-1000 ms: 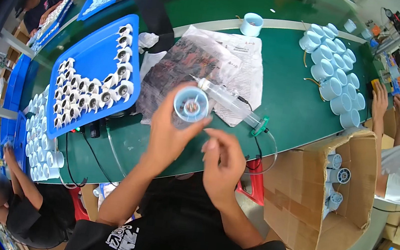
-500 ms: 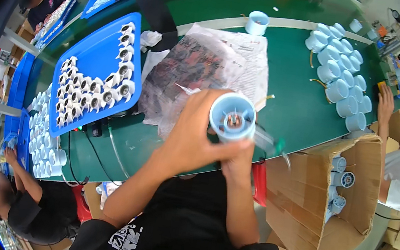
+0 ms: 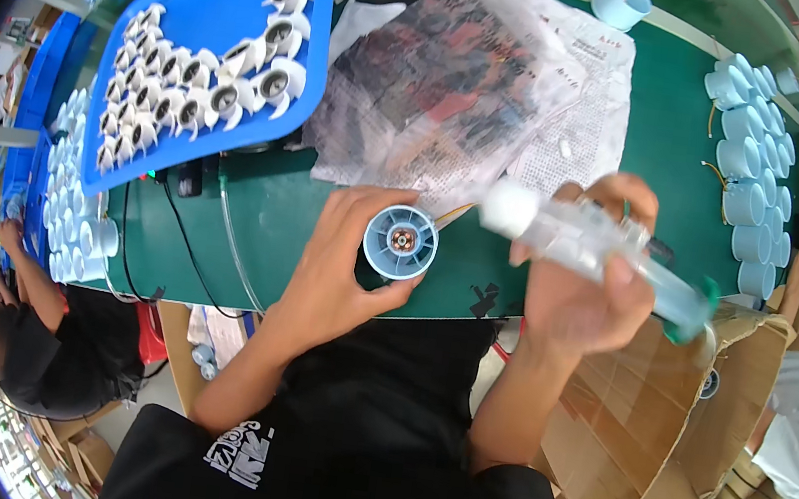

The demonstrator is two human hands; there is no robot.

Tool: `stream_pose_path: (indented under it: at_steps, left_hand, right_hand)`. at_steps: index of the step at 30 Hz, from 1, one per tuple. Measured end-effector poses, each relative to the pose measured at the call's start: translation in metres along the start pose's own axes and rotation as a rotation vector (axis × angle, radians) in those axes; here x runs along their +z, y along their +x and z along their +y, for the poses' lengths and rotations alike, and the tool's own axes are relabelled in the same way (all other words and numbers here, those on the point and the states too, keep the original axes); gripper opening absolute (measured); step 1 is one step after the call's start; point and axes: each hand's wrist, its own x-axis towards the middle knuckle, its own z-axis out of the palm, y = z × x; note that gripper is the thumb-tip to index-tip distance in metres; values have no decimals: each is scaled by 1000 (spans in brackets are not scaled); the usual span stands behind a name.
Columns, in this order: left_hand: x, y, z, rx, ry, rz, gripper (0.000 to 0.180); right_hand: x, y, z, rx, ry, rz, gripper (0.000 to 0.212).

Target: Assemble small fan motors by placing internal components into housings and applying sealant with a syringe.

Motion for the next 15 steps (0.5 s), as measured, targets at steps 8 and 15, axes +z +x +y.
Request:
stream_pose_path:
  at_steps: [8, 15]
  left_hand:
    - [-1, -1, -7, -9, -39, 9, 61]
    - [-2, 0, -7, 36, -42, 1, 63]
  right_hand:
    - [31, -18, -18, 70, -837, -131, 47]
    - [27, -17, -21, 110, -939, -127, 50]
